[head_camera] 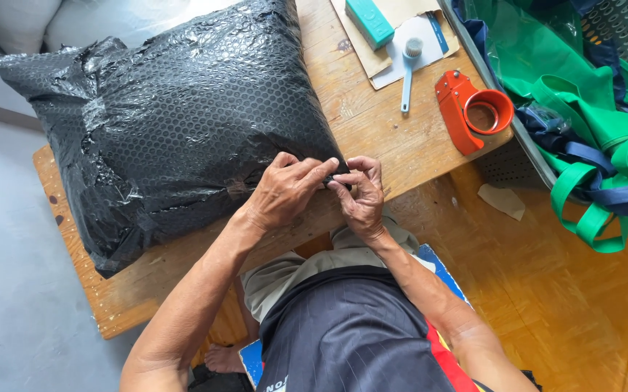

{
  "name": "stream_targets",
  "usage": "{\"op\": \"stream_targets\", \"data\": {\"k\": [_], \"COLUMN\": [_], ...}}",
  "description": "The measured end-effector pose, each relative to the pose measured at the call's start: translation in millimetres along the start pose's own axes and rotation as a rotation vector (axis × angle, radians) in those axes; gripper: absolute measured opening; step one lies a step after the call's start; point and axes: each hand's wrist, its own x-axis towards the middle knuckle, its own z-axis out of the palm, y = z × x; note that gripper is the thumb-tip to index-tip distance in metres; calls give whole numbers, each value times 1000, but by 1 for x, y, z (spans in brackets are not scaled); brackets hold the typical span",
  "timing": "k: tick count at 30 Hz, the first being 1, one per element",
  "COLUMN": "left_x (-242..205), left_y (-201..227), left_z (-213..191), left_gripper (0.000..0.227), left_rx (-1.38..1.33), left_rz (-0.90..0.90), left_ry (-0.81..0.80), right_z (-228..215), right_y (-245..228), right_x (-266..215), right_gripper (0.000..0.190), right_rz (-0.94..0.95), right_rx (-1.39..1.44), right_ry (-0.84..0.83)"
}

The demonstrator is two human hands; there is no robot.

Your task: Wrapping a large object in black bubble wrap and securing it with red tape from a dispenser.

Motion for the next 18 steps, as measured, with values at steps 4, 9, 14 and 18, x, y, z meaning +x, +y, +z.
{"op": "stream_targets", "data": {"k": [4, 9, 14, 18], "left_x": [-6, -12, -16, -11], "left_y": [-1, -10, -16, -12], "left_z": [7, 20, 30, 26], "left_gripper": [41, 37, 43, 44], "left_rx": [17, 26, 51, 57], "left_rz": [-28, -93, -126, -158], "left_ry": [7, -15, -50, -44], "right_z": [2, 5, 9, 13], "right_y": [3, -2, 5, 1], "right_x": [-1, -1, -1, 1], "right_gripper": [10, 11, 14, 17], "right_rz": [12, 58, 78, 119], "right_rx": [15, -3, -45, -86], "right_ry": [1, 37, 56, 107]}}
